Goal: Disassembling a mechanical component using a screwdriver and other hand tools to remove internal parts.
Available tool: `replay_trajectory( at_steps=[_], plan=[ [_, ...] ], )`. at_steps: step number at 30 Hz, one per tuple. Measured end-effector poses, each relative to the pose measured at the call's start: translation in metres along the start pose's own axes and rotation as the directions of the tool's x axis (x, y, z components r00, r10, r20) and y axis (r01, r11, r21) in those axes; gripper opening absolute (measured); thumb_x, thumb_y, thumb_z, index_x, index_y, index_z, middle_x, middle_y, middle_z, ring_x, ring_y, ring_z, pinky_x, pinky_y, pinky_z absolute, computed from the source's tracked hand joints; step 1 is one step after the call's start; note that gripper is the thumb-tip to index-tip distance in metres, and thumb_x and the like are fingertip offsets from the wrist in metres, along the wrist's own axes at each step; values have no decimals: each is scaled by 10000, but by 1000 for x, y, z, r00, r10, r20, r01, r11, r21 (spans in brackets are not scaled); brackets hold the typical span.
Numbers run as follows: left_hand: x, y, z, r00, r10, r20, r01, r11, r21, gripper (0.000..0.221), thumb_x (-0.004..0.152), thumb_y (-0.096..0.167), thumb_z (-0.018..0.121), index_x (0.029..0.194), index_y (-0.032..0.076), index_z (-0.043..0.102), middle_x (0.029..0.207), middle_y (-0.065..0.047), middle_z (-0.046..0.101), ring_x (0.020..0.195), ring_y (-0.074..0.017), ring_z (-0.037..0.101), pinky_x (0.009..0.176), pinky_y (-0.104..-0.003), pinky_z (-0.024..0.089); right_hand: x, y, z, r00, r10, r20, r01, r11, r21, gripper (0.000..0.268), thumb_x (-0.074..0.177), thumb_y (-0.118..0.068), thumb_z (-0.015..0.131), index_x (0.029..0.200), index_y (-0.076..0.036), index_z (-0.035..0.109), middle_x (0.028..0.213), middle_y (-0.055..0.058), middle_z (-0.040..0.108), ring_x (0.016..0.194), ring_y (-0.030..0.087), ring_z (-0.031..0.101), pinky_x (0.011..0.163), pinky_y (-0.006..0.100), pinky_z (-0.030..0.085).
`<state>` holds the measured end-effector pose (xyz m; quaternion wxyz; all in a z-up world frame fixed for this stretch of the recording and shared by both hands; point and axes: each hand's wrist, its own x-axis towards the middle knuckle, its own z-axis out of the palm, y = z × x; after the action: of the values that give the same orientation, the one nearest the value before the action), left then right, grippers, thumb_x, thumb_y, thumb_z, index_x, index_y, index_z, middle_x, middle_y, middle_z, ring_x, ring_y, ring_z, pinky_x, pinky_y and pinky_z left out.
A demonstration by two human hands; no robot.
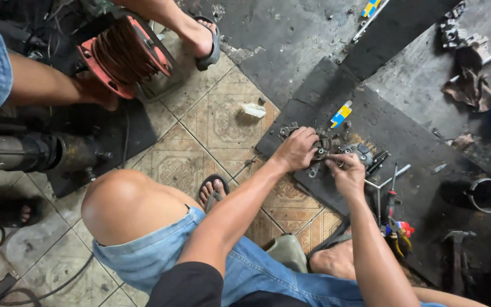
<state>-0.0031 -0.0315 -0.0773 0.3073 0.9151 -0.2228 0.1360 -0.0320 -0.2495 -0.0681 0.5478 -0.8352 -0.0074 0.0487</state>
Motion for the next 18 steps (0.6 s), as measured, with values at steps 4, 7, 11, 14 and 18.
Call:
replay_trajectory(
  at_steps=[4,7,11,14,18],
  plan=[
    [5,10,-24,999,44,14,-44,999,-12,310,882,274,635,1106,59,621,1073,-99,573,1018,-285,588,937,-368,494,-1,0,0,999,-43,-11,44,994,96,257,843,-15,851,1071,-129,818,929,122,604,617,148,604,569,284,526],
    [1,7,-30,998,28,57,-26,999,-35,305,900,252,664,1124,50,623,1070,-94,558,1015,-298,598,949,-355,503,-1,-9,1,999,-31,-21,32,995,91,259,835,-2,844,1068,-114,819,912,132,595,617,168,617,539,292,532],
    [2,11,-48,994,-14,110,9,999,43,389,856,288,742,1159,77,620,1099,-85,546,1038,-290,594,959,-363,519,3,-21,-3,999,-39,-15,38,998,-57,277,805,-51,862,1057,-163,830,922,138,623,743,244,665,592,341,565],
    [3,22,-58,990,-55,132,44,995,86,420,838,293,776,1180,95,633,1114,-80,555,1045,-285,599,945,-380,525,0,-43,-7,987,-161,-16,152,956,-253,327,784,-66,862,1090,-175,821,987,147,632,828,327,690,699,409,577],
    [3,25,-52,987,-100,127,72,975,210,369,855,327,738,1172,168,638,1094,-22,544,1010,-240,582,808,-376,537,7,-50,-4,961,-267,72,270,848,-456,224,835,-37,787,1041,-120,813,934,175,639,860,421,681,774,476,565]
  ],
)
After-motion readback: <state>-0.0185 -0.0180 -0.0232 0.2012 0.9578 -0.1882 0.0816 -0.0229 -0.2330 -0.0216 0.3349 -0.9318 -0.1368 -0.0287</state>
